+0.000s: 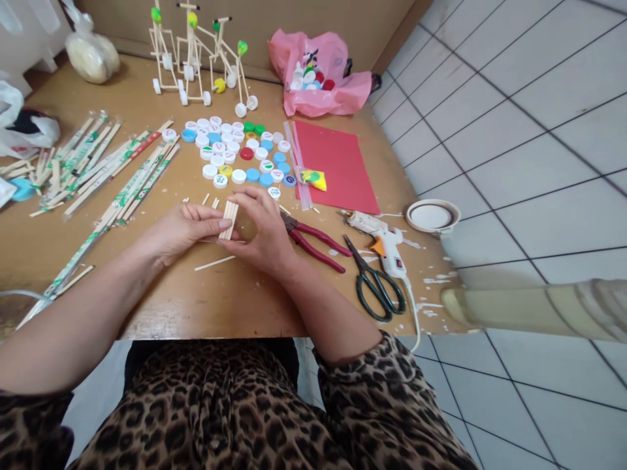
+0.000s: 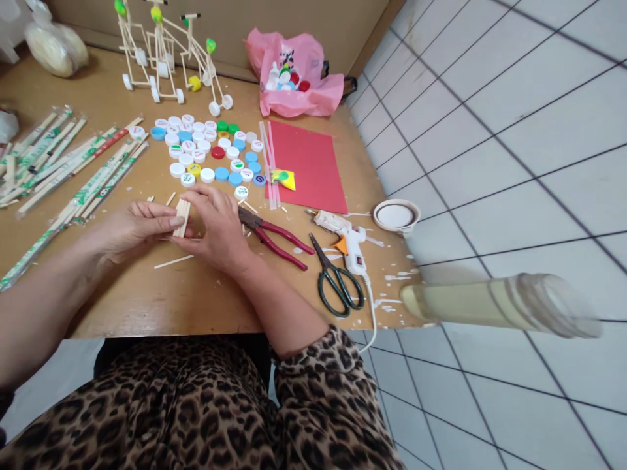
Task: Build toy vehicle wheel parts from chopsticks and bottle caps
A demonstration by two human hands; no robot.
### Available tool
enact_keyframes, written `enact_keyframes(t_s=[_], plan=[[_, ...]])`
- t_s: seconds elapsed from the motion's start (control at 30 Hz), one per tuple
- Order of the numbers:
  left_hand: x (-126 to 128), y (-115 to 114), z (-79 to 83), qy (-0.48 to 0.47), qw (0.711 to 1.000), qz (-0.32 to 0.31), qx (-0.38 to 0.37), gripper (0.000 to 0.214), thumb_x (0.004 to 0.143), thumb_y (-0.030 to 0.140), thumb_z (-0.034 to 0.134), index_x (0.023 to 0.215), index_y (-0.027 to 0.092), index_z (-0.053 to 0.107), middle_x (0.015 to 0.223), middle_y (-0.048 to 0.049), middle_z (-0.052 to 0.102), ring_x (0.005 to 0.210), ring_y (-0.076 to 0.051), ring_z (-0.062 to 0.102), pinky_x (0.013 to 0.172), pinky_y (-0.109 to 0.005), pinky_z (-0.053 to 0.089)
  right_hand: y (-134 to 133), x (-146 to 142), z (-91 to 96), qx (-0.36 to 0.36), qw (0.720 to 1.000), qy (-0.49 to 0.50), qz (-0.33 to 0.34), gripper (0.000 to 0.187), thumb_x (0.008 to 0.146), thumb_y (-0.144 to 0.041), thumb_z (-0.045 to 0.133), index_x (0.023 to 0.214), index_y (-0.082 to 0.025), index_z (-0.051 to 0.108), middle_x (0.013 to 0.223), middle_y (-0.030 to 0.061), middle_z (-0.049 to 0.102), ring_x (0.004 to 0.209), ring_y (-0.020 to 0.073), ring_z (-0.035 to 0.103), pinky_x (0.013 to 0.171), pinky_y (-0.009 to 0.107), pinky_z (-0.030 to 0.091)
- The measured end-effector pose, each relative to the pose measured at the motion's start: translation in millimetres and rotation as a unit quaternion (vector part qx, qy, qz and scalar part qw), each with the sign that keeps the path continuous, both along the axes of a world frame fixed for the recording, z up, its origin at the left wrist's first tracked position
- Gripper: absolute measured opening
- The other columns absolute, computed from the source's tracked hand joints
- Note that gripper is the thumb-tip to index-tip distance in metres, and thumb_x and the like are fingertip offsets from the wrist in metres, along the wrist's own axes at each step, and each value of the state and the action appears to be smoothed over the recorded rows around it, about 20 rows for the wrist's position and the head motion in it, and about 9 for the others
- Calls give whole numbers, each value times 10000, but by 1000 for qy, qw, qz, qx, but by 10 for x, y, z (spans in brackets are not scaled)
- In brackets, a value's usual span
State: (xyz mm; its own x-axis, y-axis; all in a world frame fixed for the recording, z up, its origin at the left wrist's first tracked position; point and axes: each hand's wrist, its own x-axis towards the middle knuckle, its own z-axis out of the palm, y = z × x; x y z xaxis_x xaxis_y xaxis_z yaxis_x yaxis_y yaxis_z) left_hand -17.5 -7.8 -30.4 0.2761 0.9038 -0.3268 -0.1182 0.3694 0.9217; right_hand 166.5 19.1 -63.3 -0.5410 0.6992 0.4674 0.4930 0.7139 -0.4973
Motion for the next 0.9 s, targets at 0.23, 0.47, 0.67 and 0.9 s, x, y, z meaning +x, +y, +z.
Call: enact_keyframes(t_s=[0.23, 0.47, 0.67, 0.9], plan=[[36, -31, -17, 66, 997, 26, 26, 300, 523, 353, 961, 722, 178, 820, 745, -62, 809, 706, -192, 731, 770, -326, 597, -32, -39, 19, 0, 1000, -19, -22, 477, 838, -422, 720, 1276, -265, 611, 1375, 124, 608, 1309, 322, 550, 1115, 522, 419], [92, -52, -10, 72, 996, 50, 23, 357, 454, 354, 980, 708, 164, 816, 683, -60, 788, 656, -178, 701, 705, -299, 573, -44, -74, -13, 8, 999, -25, -37, 466, 818, -377, 725, 1253, -244, 624, 1369, 128, 614, 1301, 331, 557, 1124, 539, 416], [51, -59, 64, 48, 998, 24, 34, 289, 562, 396, 940, 646, 165, 788, 655, -58, 769, 670, -174, 709, 751, -301, 580, -20, -46, 16, -18, 999, 20, -19, 520, 785, -435, 801, 1249, -267, 639, 1359, 111, 622, 1310, 295, 569, 1128, 513, 457], [24, -29, 57, 61, 998, 11, 25, 233, 571, 335, 933, 631, 170, 780, 615, -42, 746, 662, -173, 701, 782, -317, 578, -29, -62, -4, 0, 1000, 10, -24, 533, 787, -420, 791, 1270, -264, 625, 1371, 124, 611, 1319, 322, 558, 1134, 536, 427]])
